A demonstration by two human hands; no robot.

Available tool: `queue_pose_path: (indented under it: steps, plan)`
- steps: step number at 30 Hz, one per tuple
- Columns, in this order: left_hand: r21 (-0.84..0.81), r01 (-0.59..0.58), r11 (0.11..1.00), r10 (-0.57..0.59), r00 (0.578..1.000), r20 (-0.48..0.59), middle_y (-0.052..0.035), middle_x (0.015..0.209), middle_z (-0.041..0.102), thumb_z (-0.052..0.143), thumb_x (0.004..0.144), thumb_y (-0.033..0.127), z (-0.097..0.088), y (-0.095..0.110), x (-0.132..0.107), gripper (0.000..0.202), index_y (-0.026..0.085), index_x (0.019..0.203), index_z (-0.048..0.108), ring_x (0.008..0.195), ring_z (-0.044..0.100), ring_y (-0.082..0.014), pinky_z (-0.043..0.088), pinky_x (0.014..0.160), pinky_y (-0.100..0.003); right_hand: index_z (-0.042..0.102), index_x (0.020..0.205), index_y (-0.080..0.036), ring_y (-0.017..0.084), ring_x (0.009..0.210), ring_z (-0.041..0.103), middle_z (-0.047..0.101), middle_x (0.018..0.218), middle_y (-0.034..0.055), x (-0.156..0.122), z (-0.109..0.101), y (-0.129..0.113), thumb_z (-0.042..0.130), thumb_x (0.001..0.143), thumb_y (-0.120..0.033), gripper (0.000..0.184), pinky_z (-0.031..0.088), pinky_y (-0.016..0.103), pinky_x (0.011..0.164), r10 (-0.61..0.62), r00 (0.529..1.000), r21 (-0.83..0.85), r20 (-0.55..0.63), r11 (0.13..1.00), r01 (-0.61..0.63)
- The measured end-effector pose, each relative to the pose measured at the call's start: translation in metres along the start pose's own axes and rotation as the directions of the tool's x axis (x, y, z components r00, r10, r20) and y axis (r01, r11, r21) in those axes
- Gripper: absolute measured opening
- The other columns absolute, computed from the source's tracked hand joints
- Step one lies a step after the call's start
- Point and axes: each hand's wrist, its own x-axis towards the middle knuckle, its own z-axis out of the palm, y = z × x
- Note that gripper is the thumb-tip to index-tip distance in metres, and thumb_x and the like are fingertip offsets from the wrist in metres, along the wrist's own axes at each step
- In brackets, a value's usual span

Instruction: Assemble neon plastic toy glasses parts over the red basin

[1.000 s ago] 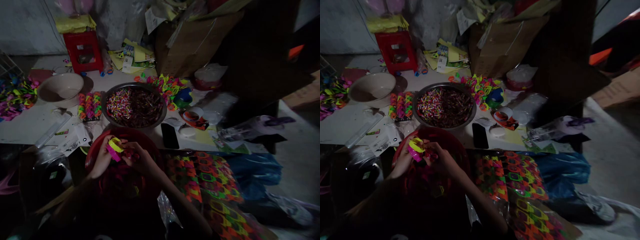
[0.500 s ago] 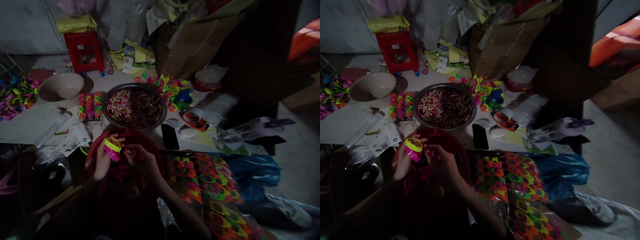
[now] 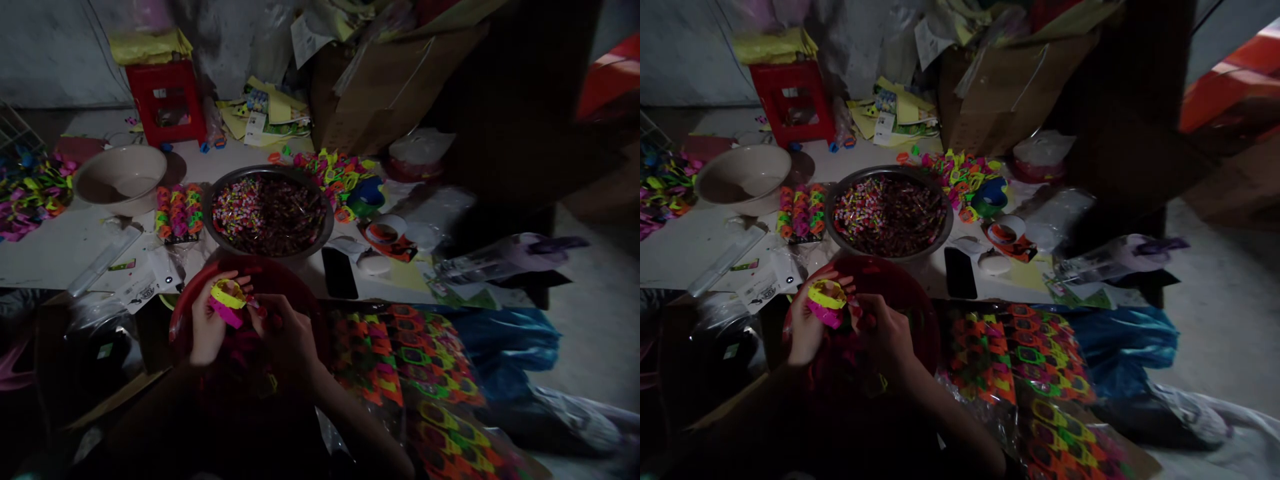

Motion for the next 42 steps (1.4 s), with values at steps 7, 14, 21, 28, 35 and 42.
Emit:
queue_pose_path:
  steps: [7,14,21,28,35,42]
  plan:
    - [0.042,-0.048,0.998,0.050,0.998,-0.035,-0.0088,0.094,0.075,0.062,0.084,0.032,0.001,-0.002,-0.001,0.023,0.016,0.101,0.065,0.087,0.072,-0.0226,0.060,0.076,-0.033,0.063,0.099,-0.020,0.012,0.061,0.068,0.074,0.078,0.0020,0.002,-0.004,-0.007,0.054,0.079,-0.014,0.022,0.049,0.018,0.056,-0.108,0.994,-0.084,0.025,0.990,0.109]
    - [-0.011,-0.015,1.000,0.014,1.000,-0.028,-0.0095,0.100,0.073,0.060,0.082,0.028,-0.001,-0.008,-0.001,0.022,0.018,0.102,0.063,0.090,0.071,-0.0232,0.059,0.079,-0.035,0.059,0.107,-0.016,0.015,0.075,0.071,0.074,0.086,0.0059,0.000,-0.001,-0.015,0.047,0.078,-0.005,0.034,0.054,0.019,0.066,-0.281,0.960,-0.131,0.024,0.951,0.281]
    - [0.000,0.044,0.999,-0.044,0.998,-0.040,-0.0085,0.103,0.073,0.056,0.076,0.014,-0.004,-0.015,-0.002,0.029,0.017,0.104,0.063,0.090,0.071,-0.0226,0.057,0.080,-0.035,0.054,0.118,-0.015,0.018,0.085,0.071,0.072,0.103,0.0110,-0.003,-0.007,-0.008,0.044,0.070,0.000,0.051,0.056,0.023,0.069,-0.307,0.925,-0.054,0.223,0.944,0.326]
    - [0.041,0.083,0.996,-0.085,0.995,0.047,-0.0094,0.104,0.073,0.062,0.077,0.025,-0.006,-0.023,0.006,0.037,0.018,0.113,0.061,0.090,0.070,-0.0231,0.056,0.077,-0.032,0.066,0.101,-0.018,0.012,0.056,0.064,0.073,0.076,0.0025,0.012,-0.023,0.006,0.050,0.075,-0.010,0.032,0.044,0.018,0.053,-0.065,0.933,-0.069,0.354,0.993,0.095]
    - [0.253,0.434,0.865,-0.493,0.829,0.264,-0.0030,0.063,0.070,0.053,0.083,0.058,-0.024,-0.033,0.016,0.047,0.016,0.104,0.057,0.038,0.055,-0.0110,0.040,0.038,-0.019,0.068,0.080,-0.016,0.012,0.052,0.054,0.061,0.059,-0.0007,0.104,-0.077,0.052,0.050,0.077,-0.017,0.018,0.038,0.020,0.050,0.110,0.979,-0.198,0.171,0.977,-0.076]
    - [0.262,0.201,0.944,-0.264,0.936,0.231,-0.0001,0.069,0.069,0.068,0.070,0.036,-0.028,-0.035,0.021,0.022,0.019,0.083,0.065,0.061,0.062,-0.0145,0.048,0.056,-0.023,0.060,0.094,-0.013,0.018,0.085,0.055,0.065,0.097,0.0115,0.222,-0.111,0.107,0.056,0.077,-0.027,0.022,0.044,0.031,0.079,0.106,0.887,-0.110,-0.449,0.979,-0.173]
